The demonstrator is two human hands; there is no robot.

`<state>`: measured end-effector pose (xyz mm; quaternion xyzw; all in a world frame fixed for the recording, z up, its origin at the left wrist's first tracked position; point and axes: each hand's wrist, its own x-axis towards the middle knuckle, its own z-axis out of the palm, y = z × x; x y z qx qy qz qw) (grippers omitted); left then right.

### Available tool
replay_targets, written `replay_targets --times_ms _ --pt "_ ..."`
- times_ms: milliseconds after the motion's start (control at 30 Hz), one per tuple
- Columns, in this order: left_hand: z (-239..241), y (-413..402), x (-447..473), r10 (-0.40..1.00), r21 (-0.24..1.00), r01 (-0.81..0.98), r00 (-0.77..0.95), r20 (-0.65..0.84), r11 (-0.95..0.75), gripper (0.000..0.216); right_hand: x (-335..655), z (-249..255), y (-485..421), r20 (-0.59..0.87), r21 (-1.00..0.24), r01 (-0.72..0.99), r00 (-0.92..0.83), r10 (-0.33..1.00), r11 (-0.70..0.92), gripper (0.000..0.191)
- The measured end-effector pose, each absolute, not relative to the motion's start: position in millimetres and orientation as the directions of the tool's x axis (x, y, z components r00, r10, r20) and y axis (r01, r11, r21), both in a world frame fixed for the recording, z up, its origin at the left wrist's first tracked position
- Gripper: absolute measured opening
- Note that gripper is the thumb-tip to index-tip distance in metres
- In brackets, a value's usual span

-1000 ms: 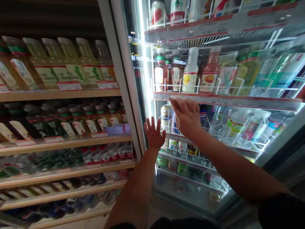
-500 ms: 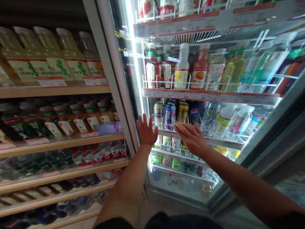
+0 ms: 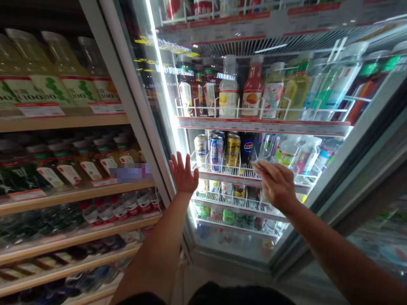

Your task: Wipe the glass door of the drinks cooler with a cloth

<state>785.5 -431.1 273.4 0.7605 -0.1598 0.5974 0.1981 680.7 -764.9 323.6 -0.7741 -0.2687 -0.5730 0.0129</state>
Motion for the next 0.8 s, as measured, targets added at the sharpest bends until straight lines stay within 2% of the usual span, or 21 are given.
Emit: replay_targets --times_ms 67,133,267,333,467,500,533,667,700,733,800 --pt "273.9 -431.8 785.1 0.004 0.127 -0.471 0.253 0.967 -0.873 0.067 682.1 331.7 -774.6 0.949 0.225 0.392 0.119 0.292 -0.892 0.066" --pt "274.8 -432.3 784.3 0.005 0.125 -0.442 0.263 0.965 -0.888 0.067 679.9 329.5 -779.7 0.961 0.208 0.379 0.094 0.261 -0.902 0.065" --pt "276.0 -431.2 783.9 -0.042 0.060 -0.416 0.232 0.972 -0.907 0.066 668.4 304.4 -787.8 0.832 0.361 0.465 0.230 0.505 -0.808 0.065" --pt "275.8 -430.2 785.0 -0.047 0.055 -0.419 0.230 0.972 -0.906 0.066 665.0 302.4 -801.2 0.815 0.379 0.458 0.247 0.524 -0.804 0.065" --pt "274.4 -429.4 788.6 -0.005 0.111 -0.434 0.259 0.966 -0.894 0.070 664.2 311.4 -836.2 0.977 0.174 0.246 0.079 0.199 -0.953 0.061" --pt "274.1 -429.5 789.2 -0.003 0.112 -0.436 0.256 0.967 -0.893 0.071 663.4 307.8 -841.5 0.986 0.146 0.215 0.050 0.160 -0.966 0.060" --pt "274.0 -429.7 789.6 -0.002 0.115 -0.437 0.257 0.966 -0.892 0.071 661.9 300.9 -844.5 0.983 0.154 0.209 0.065 0.171 -0.966 0.060" --pt "274.8 -430.6 789.0 0.046 0.186 -0.437 0.312 0.949 -0.880 0.077 654.7 270.3 -845.8 0.839 0.333 0.386 0.295 0.457 -0.860 0.067" --pt "275.0 -430.9 788.6 0.059 0.205 -0.435 0.326 0.944 -0.877 0.079 654.9 271.3 -847.3 0.837 0.328 0.399 0.298 0.460 -0.856 0.068" --pt "275.2 -431.1 788.3 0.065 0.212 -0.434 0.330 0.942 -0.876 0.081 656.4 277.2 -850.0 0.874 0.298 0.374 0.263 0.409 -0.878 0.066" --pt "275.3 -431.7 788.0 0.055 0.196 -0.431 0.318 0.946 -0.881 0.082 662.6 297.5 -856.8 0.967 0.188 0.274 0.119 0.227 -0.943 0.058"
